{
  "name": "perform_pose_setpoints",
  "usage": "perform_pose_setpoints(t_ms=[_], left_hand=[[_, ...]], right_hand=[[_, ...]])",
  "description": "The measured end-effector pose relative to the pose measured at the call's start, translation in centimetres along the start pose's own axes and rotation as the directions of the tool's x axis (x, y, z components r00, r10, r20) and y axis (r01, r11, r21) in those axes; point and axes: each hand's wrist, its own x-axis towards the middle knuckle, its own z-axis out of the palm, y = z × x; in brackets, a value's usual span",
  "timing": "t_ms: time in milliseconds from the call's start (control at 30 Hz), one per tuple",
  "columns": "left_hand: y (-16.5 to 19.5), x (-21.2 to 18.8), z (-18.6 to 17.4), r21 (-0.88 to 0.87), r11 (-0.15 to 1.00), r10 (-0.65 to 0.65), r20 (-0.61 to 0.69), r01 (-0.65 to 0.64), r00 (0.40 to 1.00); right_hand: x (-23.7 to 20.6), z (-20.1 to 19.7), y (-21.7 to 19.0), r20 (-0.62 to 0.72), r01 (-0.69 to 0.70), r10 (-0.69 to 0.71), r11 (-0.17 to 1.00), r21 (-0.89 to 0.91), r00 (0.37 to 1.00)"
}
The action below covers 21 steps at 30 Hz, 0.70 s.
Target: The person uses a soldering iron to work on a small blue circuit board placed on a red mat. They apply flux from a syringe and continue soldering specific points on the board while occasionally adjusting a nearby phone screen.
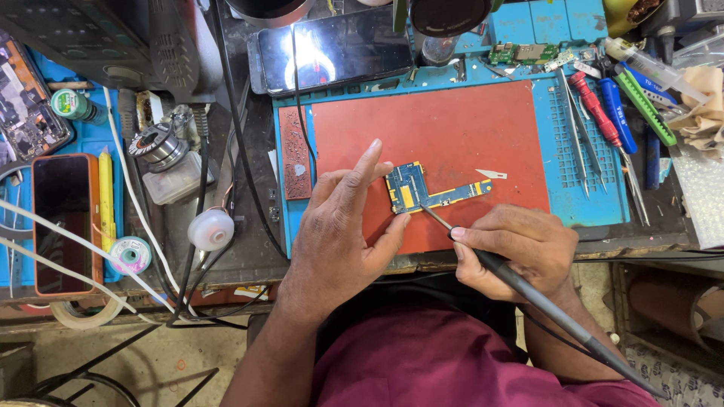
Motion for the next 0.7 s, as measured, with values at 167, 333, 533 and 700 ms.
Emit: perform_pose_setpoints(t_ms=[167,333,533,700], left_hand=[[0.04,0.04,0.04,0.005,1.000,0.006,0.000,-0.006,1.000],[0.05,0.02,0.02,0.006,1.000,0.008,-0.003,-0.008,1.000],[-0.01,0.01,0.03,0.002,1.000,0.015,-0.006,-0.015,1.000],[0.03,0.01,0.04,0.008,1.000,0.016,-0.009,-0.016,1.000]], right_hand=[[-0.10,-0.11,0.19,0.007,0.018,-0.018,1.000,-0.001,1.000],[-0.19,-0.13,0.21,0.003,0.019,-0.019,1.000,-0.003,1.000],[-0.20,0.11,0.22,-0.013,0.016,-0.016,1.000,-0.003,1.000],[-0.18,0.06,0.11,-0.008,0.010,-0.010,1.000,-0.010,1.000]])
